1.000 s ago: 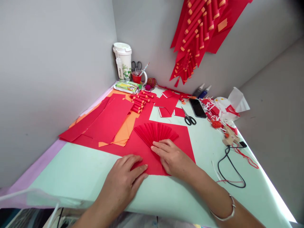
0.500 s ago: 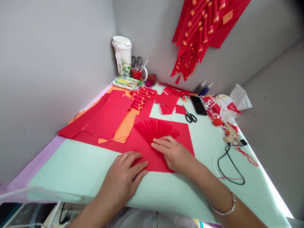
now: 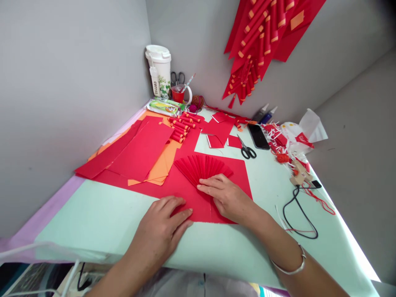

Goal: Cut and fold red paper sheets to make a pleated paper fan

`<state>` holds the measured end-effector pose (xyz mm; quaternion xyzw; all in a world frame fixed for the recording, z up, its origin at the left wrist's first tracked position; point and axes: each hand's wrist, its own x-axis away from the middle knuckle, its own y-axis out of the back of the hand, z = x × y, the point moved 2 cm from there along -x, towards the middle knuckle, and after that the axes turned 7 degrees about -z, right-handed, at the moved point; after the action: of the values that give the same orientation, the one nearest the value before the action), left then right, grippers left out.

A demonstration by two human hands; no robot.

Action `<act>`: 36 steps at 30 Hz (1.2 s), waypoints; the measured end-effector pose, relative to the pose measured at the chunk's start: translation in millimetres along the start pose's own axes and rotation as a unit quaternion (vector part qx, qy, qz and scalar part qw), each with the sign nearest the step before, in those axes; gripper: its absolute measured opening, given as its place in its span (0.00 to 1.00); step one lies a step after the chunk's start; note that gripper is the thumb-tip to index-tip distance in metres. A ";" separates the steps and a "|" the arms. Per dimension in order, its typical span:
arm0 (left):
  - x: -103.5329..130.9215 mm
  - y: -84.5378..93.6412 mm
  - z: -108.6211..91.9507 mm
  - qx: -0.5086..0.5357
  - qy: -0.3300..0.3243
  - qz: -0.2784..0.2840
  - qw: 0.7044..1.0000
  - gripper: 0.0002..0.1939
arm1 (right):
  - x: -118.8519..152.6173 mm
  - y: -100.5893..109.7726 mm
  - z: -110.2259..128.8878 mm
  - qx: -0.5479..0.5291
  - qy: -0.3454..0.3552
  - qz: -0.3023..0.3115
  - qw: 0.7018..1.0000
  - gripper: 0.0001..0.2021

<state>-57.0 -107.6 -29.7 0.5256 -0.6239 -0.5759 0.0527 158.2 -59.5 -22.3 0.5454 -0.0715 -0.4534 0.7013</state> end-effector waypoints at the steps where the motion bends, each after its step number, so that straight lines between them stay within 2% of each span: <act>1: 0.1 -0.4 -0.1 -0.003 -0.006 -0.004 1.000 0.08 | -0.2 0.0 0.2 0.001 -0.001 0.000 1.000 0.25; 9: 3.3 -1.6 -2.4 -0.024 -0.041 -0.026 0.999 0.08 | -0.1 -0.5 0.1 -0.003 0.007 -0.013 1.000 0.26; 17: 6.1 1.8 4.2 0.013 0.007 -0.018 1.000 0.12 | -1.6 0.8 1.1 0.002 0.012 -0.012 1.000 0.25; 27: 4.0 3.2 3.7 0.017 0.002 -0.028 0.999 0.10 | -1.4 0.6 0.4 0.009 0.008 -0.007 1.000 0.26; 36: 1.1 7.0 2.3 0.000 -0.051 -0.036 0.998 0.09 | -1.5 2.1 0.6 0.011 0.020 -0.012 1.000 0.26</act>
<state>-63.1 -108.4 -25.7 0.5178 -0.6061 -0.6038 0.0001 158.2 -58.9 -19.7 0.5627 -0.0561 -0.4504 0.6909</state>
